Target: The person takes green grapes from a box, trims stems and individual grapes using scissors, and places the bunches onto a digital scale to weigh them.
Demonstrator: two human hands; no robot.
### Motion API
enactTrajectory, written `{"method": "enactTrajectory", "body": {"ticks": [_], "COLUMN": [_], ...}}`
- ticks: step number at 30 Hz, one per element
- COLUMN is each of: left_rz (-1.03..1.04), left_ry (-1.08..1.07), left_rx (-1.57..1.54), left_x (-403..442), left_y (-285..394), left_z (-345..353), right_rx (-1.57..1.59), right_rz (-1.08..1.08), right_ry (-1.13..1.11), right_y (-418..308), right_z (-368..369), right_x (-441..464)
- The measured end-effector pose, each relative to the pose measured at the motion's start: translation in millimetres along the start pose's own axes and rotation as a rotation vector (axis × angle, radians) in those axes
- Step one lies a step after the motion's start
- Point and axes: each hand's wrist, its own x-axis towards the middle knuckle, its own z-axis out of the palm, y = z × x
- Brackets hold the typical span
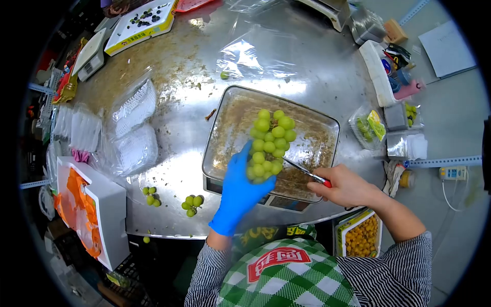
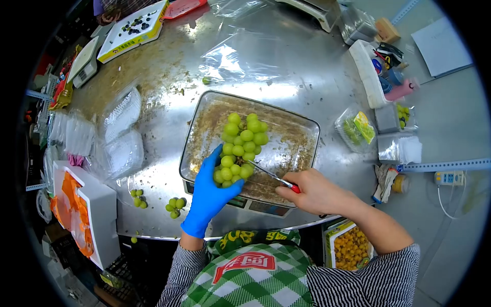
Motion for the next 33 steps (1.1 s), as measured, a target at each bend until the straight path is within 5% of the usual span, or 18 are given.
{"method": "enactTrajectory", "body": {"ticks": [17, 23, 26, 33], "left_rz": [0.116, 0.160, 0.215, 0.212], "left_ry": [0.011, 0.001, -0.002, -0.003], "left_rx": [0.277, 0.345, 0.412, 0.379], "left_x": [-3, -5, -6, -6], "left_y": [9, 6, 1, -2], "left_z": [2, 5, 9, 6], "right_rx": [-0.302, -0.227, 0.121, 0.086], "right_rz": [0.144, 0.255, 0.473, 0.531], "right_ry": [-0.238, -0.239, -0.300, -0.298], "right_y": [-22, -31, -47, -47], "right_z": [-10, -3, -3, 3], "right_x": [30, 25, 20, 22]}}
